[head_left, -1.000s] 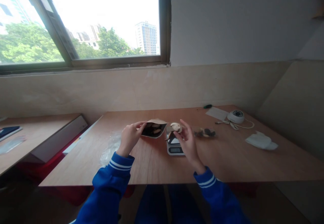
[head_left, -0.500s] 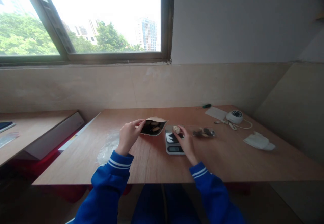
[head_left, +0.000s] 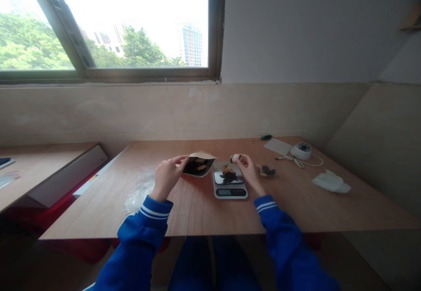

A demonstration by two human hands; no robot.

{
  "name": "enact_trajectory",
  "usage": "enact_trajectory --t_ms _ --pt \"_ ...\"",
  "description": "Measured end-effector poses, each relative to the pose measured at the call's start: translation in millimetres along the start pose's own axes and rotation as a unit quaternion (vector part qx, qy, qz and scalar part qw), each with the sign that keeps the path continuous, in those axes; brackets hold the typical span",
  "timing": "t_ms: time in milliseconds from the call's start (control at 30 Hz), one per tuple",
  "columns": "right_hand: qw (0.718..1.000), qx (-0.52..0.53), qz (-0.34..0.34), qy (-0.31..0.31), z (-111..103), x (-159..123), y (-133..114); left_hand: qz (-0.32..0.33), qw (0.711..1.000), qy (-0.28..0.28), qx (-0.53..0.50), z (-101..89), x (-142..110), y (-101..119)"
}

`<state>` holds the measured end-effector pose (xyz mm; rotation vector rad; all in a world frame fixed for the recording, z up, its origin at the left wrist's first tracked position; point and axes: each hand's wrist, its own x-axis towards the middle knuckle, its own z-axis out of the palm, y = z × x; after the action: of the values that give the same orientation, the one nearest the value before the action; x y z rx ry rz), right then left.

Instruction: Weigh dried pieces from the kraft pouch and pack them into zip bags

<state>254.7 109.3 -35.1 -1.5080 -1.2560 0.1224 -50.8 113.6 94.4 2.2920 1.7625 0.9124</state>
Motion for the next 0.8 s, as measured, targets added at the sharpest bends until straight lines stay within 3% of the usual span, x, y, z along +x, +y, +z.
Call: enact_trajectory --t_ms 167,333,433,500,567,633,733,800 --pt "0.999 -0.039 -0.015 0.005 0.2 -7.1 -12.1 0.003 1.000 -0.010 -0.007 -0.7 -1.8 0.3" --pt "0.996 0.047 -0.071 -0.014 -17.2 -10.1 -67.8 0.013 1.000 -0.010 -0.019 2.0 -3.6 -1.0" --pt "0.982 0.131 -0.108 -0.088 -28.9 -18.0 -116.9 0.017 0.999 -0.012 -0.024 4.6 -5.0 1.6" --pt "0.957 0.144 -0.148 -0.203 -27.6 -25.9 -145.0 0.018 0.999 -0.018 -0.030 6.5 -7.4 4.7" --pt "0.933 0.092 -0.192 -0.290 -16.5 -33.8 -163.3 0.020 0.999 -0.026 -0.037 8.6 -11.9 7.9" --pt "0.920 -0.034 -0.207 -0.332 2.0 -40.6 -170.7 0.022 0.999 -0.031 -0.031 11.3 -18.8 10.0" --pt "0.900 -0.207 -0.171 -0.343 32.5 -49.3 -167.6 0.021 0.999 -0.030 -0.010 17.4 -32.3 9.4" --pt "0.897 -0.243 -0.146 -0.338 48.9 -54.7 -162.8 0.021 0.999 -0.028 -0.004 22.5 -41.0 6.6"
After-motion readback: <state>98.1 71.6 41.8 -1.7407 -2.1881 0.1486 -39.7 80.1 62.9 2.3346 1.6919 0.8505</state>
